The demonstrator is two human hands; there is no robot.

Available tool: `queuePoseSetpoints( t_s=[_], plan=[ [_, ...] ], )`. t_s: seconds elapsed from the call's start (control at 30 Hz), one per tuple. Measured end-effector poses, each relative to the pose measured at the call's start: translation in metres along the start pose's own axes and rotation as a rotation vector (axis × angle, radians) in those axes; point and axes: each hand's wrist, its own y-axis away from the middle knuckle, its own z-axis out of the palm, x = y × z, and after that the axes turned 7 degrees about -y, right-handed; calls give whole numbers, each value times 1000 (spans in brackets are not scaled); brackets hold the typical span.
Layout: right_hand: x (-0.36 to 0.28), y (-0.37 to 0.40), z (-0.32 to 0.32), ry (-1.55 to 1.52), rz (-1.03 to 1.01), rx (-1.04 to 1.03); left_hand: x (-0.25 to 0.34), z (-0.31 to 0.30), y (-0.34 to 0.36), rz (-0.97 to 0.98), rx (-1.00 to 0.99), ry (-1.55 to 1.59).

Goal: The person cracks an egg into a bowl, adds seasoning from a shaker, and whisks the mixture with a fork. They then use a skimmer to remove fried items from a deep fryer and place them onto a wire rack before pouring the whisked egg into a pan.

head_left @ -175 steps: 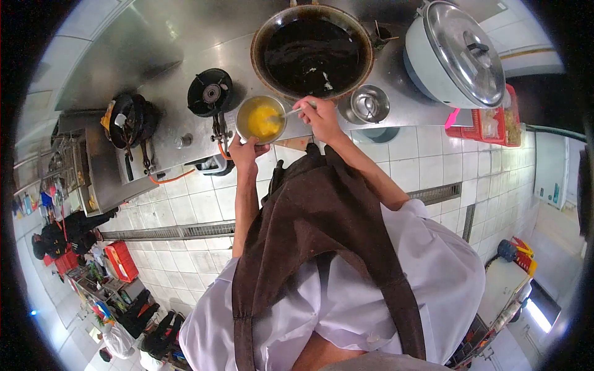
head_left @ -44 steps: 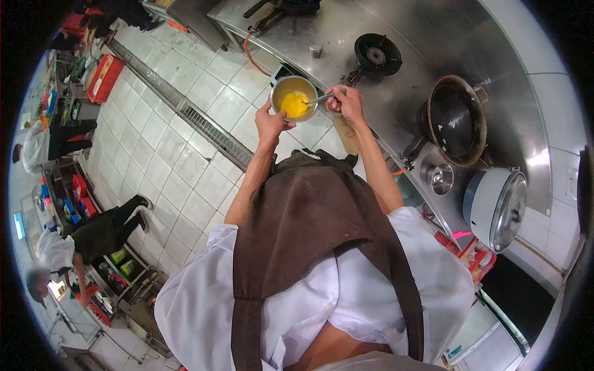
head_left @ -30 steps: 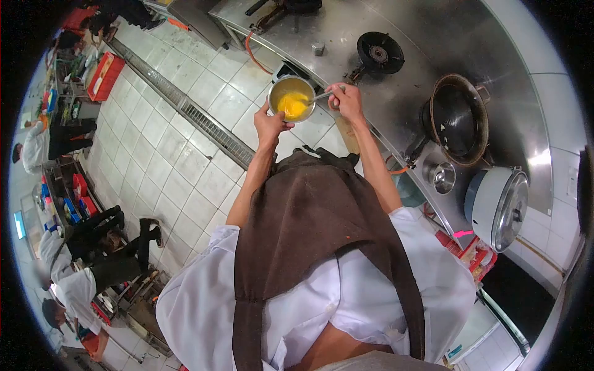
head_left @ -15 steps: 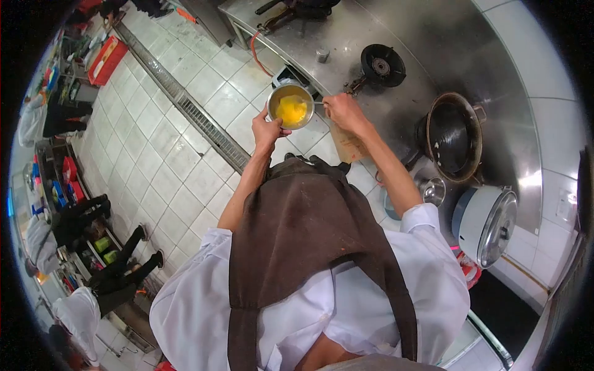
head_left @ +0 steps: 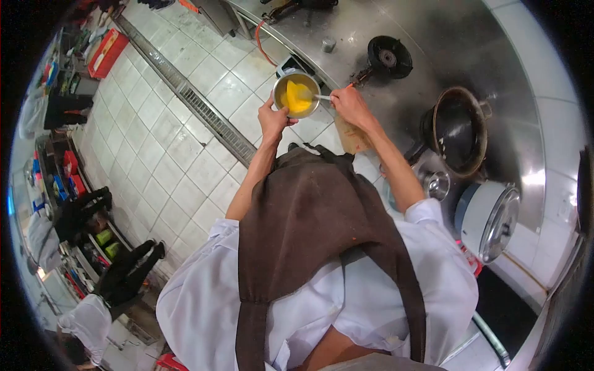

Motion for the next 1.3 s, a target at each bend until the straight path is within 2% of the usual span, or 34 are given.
queuePoseSetpoints(
  t_s=[0.1,0.17,0.23,0.33,0.47,0.53,0.57,0.63,0.67,0.7,0.77,0.8,0.87,0.9,0.97,1.0,1.07,1.1,1.17,1.2,1.3],
  plan=[
    [-4,1,2,-127,-1,-45,0,-5,2,-22,-34,0],
    [-7,0,0,-87,15,60,-4,-5,-4,-15,-5,28],
    [0,-3,7,-162,5,-152,-6,-7,1,18,-14,10],
    [-1,-3,7,-49,105,-30,-3,-6,-4,3,-19,32],
    [-2,-5,4,-69,33,52,-1,0,-8,0,-11,-3],
    [3,-3,7,-39,73,-175,-4,-3,-4,-2,-6,-18],
    [4,2,13,-51,83,-171,-8,-7,0,-7,-12,-31],
    [3,-3,10,1,113,65,-5,-5,-5,-2,-53,6],
    [12,-5,13,-18,147,-91,-7,-5,-6,10,-52,16],
    [7,0,15,-25,151,-94,-10,-7,-3,4,-51,10],
    [0,0,10,-126,90,89,-8,-5,-8,-8,-76,21],
    [4,-4,7,-120,85,87,-5,0,-9,-6,-73,28],
    [9,-1,11,-178,166,-138,-5,0,-2,-25,-34,11],
    [8,-3,12,-174,161,-134,-5,-1,-4,-18,-35,13],
    [8,0,13,30,207,27,-10,-2,-7,41,-65,-10],
    [7,2,13,32,212,28,-13,-3,-9,39,-71,-9],
    [4,4,13,-165,57,48,-18,-6,-14,-23,-89,-32],
    [4,-2,4,-156,51,53,-9,1,-15,-14,-92,-24],
    [1,2,3,-134,138,-183,-3,-1,-1,12,-26,-51],
    [0,3,6,-153,136,-105,-5,1,-1,4,-17,-38],
    [4,0,5,-72,150,-94,-6,1,-4,14,-15,-42]
  ],
)
